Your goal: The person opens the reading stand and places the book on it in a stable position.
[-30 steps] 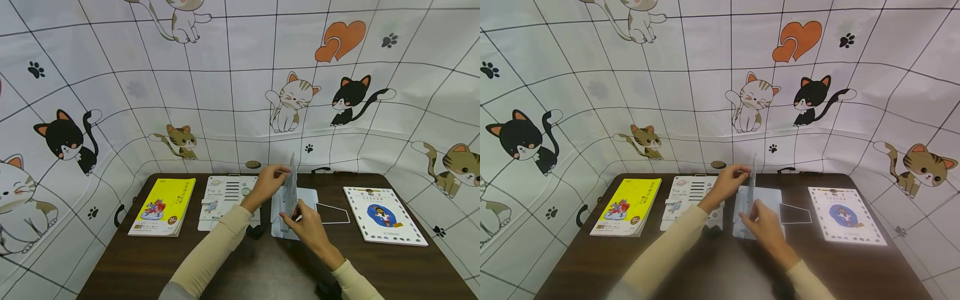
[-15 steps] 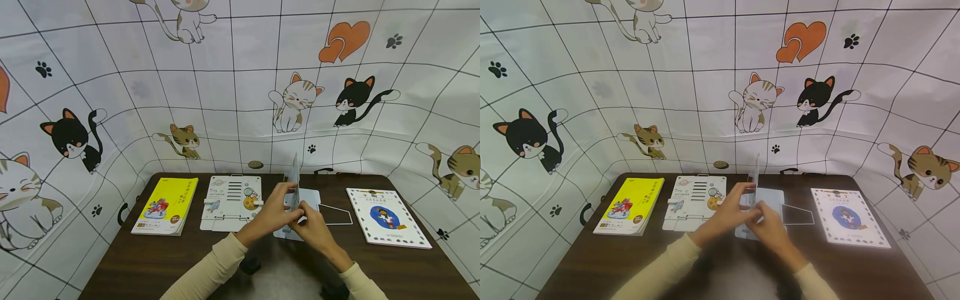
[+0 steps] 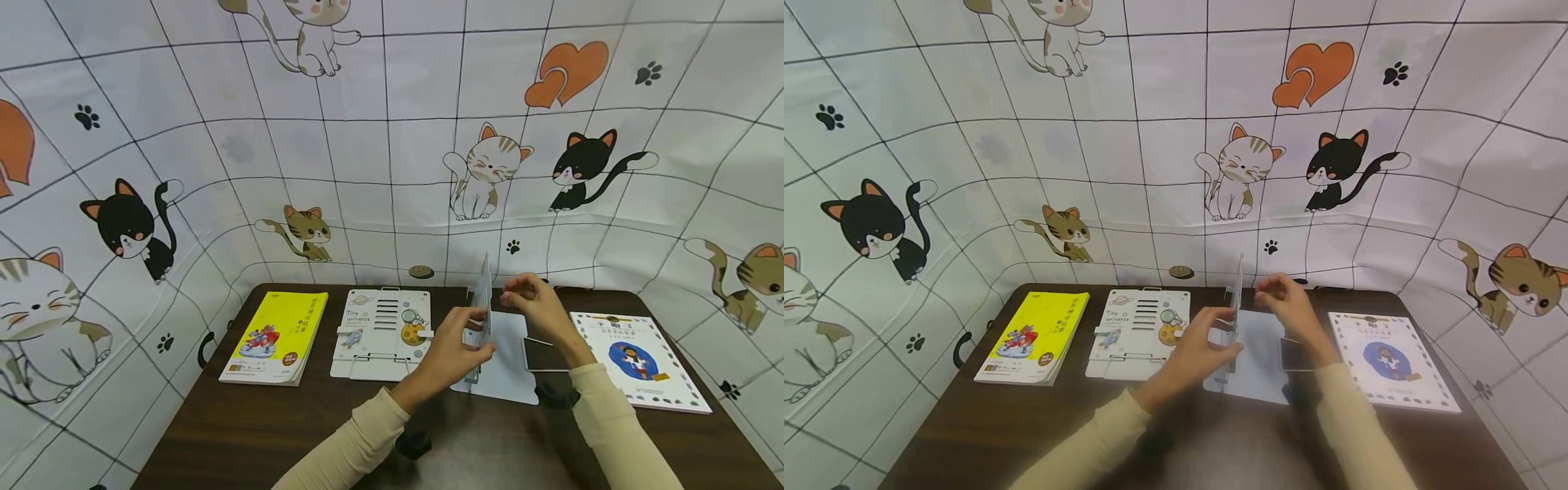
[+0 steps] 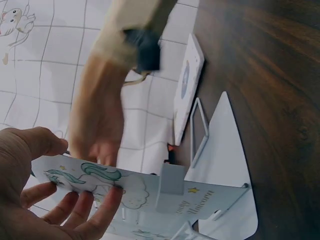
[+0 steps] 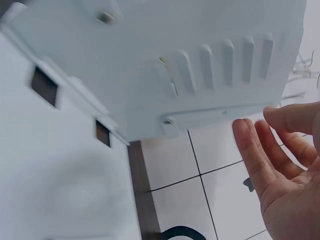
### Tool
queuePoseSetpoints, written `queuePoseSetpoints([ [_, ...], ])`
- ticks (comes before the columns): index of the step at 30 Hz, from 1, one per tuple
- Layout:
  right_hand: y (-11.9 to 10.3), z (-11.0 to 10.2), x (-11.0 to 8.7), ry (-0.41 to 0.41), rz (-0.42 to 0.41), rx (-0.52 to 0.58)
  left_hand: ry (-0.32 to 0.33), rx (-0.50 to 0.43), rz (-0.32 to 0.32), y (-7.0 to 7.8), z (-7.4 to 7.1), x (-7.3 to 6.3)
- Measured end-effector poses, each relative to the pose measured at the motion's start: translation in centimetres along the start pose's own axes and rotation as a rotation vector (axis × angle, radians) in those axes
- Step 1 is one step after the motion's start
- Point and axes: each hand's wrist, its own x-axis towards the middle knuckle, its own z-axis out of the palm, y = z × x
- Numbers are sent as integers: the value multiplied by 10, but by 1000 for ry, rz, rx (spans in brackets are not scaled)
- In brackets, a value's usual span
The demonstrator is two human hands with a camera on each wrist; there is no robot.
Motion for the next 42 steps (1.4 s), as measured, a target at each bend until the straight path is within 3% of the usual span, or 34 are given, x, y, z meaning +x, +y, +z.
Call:
queuePoseSetpoints([
  [3, 0, -3, 21, -17, 19, 28, 18, -7, 3, -3, 4, -2],
  [9, 1, -2, 50, -138, 5, 145, 39, -38, 10, -6, 10, -3],
  [13, 6, -2, 59, -195, -25, 178, 35, -39, -8, -7, 13, -4],
  [17, 12, 0, 60, -194, -42, 178, 27, -49, -12, -8, 14, -6],
  [23, 12, -1, 57, -118, -14, 229, 48, -6, 13, -18, 14, -4],
  [30, 13, -14, 50, 6, -5, 273, 92, 94, 56, -30, 3, 4],
  [39, 24, -29, 34, 238, 36, 233, 104, 117, -14, -41, -20, 21],
  [42, 29, -33, 27, 320, 51, 217, 80, 115, -24, -43, -28, 31],
])
